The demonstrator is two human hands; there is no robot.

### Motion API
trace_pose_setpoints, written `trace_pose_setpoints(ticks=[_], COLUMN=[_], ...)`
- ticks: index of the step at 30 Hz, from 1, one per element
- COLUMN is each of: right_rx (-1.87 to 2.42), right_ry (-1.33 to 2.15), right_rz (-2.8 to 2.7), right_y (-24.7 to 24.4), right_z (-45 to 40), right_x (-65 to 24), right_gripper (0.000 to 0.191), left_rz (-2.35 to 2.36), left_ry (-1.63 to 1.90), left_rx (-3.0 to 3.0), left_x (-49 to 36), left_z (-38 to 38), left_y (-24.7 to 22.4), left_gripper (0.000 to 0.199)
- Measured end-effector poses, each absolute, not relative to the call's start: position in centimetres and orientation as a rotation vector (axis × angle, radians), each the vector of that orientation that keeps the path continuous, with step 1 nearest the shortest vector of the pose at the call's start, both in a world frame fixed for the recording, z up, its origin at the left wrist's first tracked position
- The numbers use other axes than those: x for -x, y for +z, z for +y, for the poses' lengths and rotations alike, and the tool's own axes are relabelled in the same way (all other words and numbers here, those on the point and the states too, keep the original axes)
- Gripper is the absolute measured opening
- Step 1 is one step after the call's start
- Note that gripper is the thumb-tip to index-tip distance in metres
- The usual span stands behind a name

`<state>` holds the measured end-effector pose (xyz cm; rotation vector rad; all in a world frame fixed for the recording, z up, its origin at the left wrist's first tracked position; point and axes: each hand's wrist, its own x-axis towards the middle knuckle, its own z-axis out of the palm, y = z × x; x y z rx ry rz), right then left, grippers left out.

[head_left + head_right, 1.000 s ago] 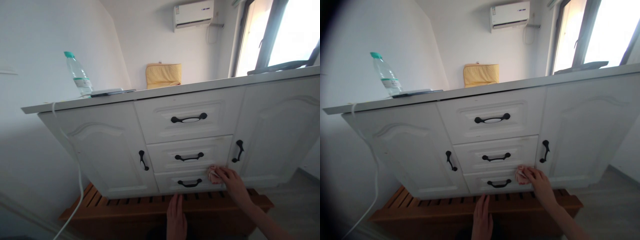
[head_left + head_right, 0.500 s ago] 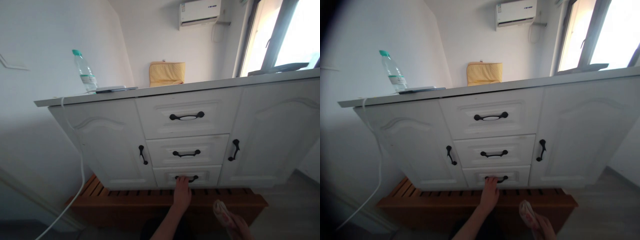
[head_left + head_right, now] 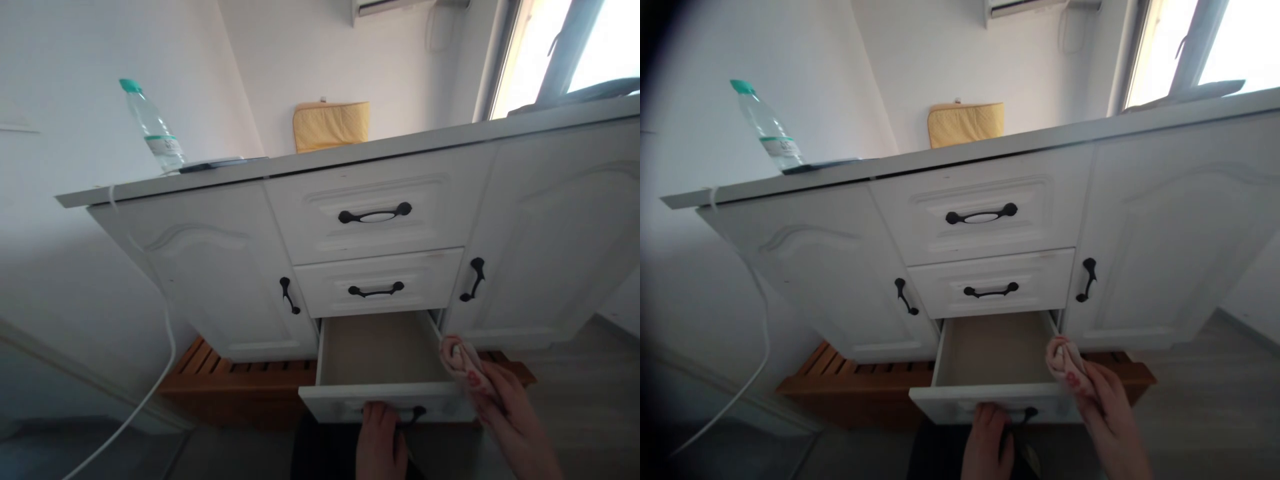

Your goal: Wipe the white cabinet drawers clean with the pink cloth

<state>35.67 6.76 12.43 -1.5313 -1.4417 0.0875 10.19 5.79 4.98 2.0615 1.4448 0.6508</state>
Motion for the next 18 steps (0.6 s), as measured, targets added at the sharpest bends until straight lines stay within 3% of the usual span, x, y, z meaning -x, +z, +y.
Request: trace_pose_setpoints(ticks=[4,10,15,18], right_rx=[1.42,1.39,1.251,1.23], right_ry=[0.17,0.669,1.169,1.533], right_rz=[-1.753,-2.011,-2.138,-2.064], right_y=[12.6,14.8,18.5,18.2], right_z=[6.5,5.6,8.7,12.8], right_x=[-33.8,-31.2,-29.2,-25.9], right_gripper=[0.041,0.044,0.029,0.017], left_rz=[1.356,1.303,1.32,1.313], left_ry=[0.667,0.659,0.67,0.762], left_rx=[-2.067,-2.172,-2.168,-2.159], left_x=[-9.3,-8.7,-8.6,-8.6], left_z=[3.5,1.3,0.7,0.7], left_y=[3.4,1.1,1.0,1.1], left_gripper=[0.035,0.042,0.042,0.039])
